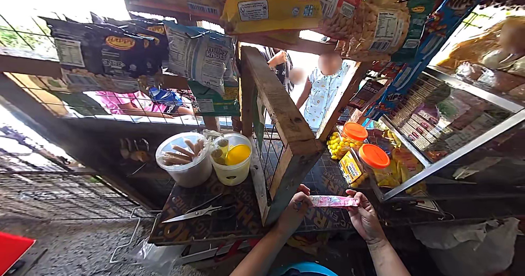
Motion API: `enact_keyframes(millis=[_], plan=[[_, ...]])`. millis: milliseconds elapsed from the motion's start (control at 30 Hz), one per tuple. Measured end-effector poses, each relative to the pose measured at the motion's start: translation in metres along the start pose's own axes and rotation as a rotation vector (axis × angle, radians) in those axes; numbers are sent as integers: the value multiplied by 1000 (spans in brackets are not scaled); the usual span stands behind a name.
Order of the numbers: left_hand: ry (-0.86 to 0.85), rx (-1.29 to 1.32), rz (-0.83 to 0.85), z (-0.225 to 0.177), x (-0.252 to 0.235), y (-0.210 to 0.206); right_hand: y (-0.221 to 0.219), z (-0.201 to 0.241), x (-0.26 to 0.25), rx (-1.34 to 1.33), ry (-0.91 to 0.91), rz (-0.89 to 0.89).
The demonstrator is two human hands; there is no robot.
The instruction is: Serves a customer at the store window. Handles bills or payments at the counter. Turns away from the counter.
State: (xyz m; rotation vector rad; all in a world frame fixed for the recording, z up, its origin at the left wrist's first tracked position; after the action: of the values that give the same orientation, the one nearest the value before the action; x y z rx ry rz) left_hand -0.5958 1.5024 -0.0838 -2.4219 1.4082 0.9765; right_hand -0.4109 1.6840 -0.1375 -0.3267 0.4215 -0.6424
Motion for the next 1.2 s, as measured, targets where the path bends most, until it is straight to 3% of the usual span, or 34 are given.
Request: enact_keyframes(millis=[400,767,1100,1200], plan=[[22,-8,16,-1,-2,1,-9,4,-2,40,5,86],[27,-26,0,-2,0,1,-8,4,1,-1,28,56],[117,41,68,4,-3,-3,-3,5,2,13,-1,-43],[118,210,66,8,-1,-3,-3,3,2,36,0,-37]])
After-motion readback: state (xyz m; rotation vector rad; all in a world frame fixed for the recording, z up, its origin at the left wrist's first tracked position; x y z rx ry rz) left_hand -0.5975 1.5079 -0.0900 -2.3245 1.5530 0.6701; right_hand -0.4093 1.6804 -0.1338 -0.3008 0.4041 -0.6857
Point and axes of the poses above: each hand's wrist, its own x-axis away from the middle knuckle, its own y-axis out of the back of the hand, z = x × y, the point moved 8 cm from there along -x, towards the middle knuckle, and after that the axes turned 11 degrees about z, right-handed, at the moved point
